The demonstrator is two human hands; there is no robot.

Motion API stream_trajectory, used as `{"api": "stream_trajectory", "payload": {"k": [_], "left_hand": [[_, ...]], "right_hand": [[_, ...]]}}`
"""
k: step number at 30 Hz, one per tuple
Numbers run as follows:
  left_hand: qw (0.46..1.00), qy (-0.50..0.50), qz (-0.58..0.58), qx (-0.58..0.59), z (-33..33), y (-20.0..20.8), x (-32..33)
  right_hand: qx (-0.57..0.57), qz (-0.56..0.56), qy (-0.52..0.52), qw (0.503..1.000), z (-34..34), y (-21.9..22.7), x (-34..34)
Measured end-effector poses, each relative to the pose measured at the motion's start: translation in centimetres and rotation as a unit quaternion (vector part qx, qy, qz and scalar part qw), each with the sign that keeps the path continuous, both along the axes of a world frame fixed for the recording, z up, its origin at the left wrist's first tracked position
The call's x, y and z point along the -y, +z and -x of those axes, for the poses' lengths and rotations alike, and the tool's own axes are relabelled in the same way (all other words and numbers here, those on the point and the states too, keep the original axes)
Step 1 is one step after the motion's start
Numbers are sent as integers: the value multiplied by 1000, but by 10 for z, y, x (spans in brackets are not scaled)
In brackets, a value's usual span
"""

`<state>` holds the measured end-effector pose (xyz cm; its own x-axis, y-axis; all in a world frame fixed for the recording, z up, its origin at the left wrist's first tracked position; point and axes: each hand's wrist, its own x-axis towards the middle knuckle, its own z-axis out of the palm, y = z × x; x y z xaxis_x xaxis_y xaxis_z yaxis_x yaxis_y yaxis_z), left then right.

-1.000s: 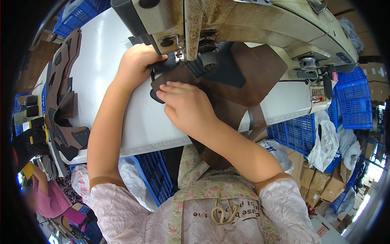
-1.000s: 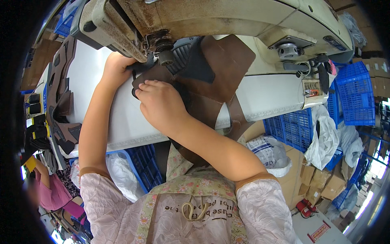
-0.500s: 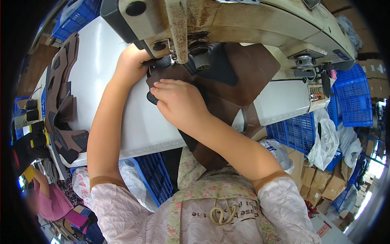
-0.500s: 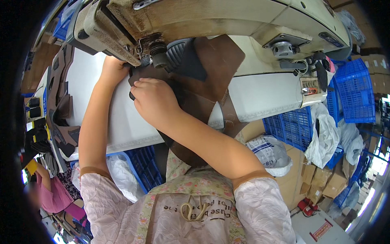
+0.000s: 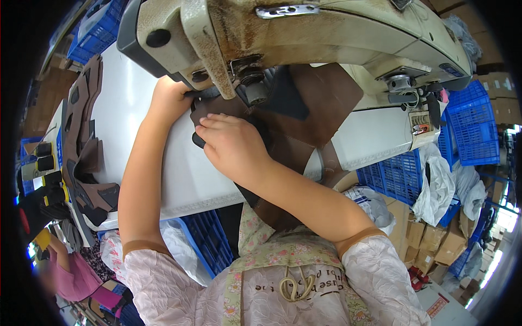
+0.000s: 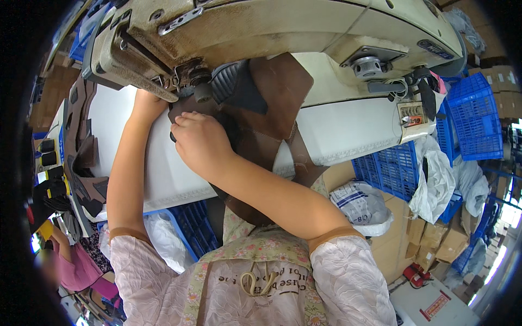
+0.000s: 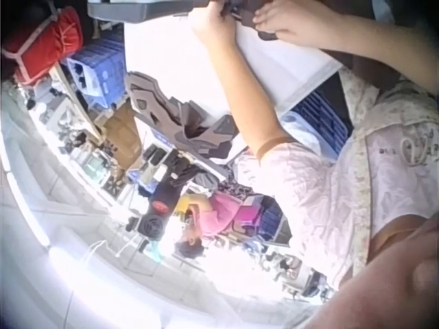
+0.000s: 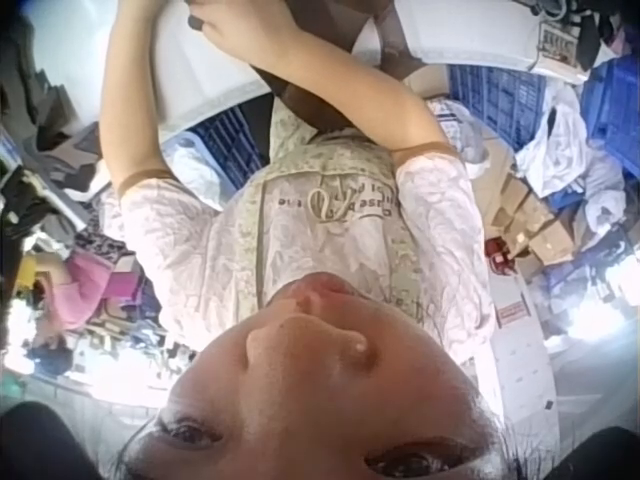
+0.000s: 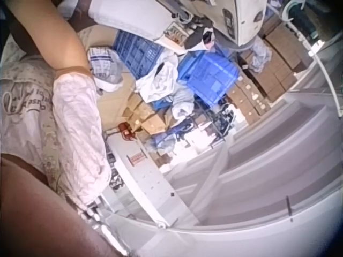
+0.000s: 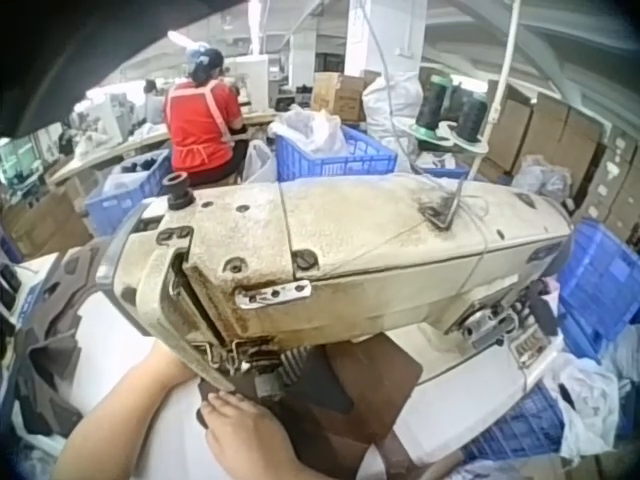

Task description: The recorder is using an industrial sewing machine to stitch together components of a brown and black shoe upper.

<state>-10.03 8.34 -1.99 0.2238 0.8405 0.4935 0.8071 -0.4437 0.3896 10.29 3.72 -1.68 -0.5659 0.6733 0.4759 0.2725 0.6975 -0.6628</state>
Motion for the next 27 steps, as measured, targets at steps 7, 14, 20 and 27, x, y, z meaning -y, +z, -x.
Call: {"api": "stream_trajectory", "payload": {"k": [7,14,20,27], "left_hand": [[999,2,36,-3,7,-2,3],[999,-15,33,-36,-10,16,9],[998,-11,39,-52,-6,10,15],[999,-38,19,6,-18,18,9]], "right_hand": [[4,4,-1,1000,2,-1,2],[80,0,34,996,-11,8,-3],[132,-79,70,986,-24,25,27],[-43,880,98,463,-146,-43,189]]}}
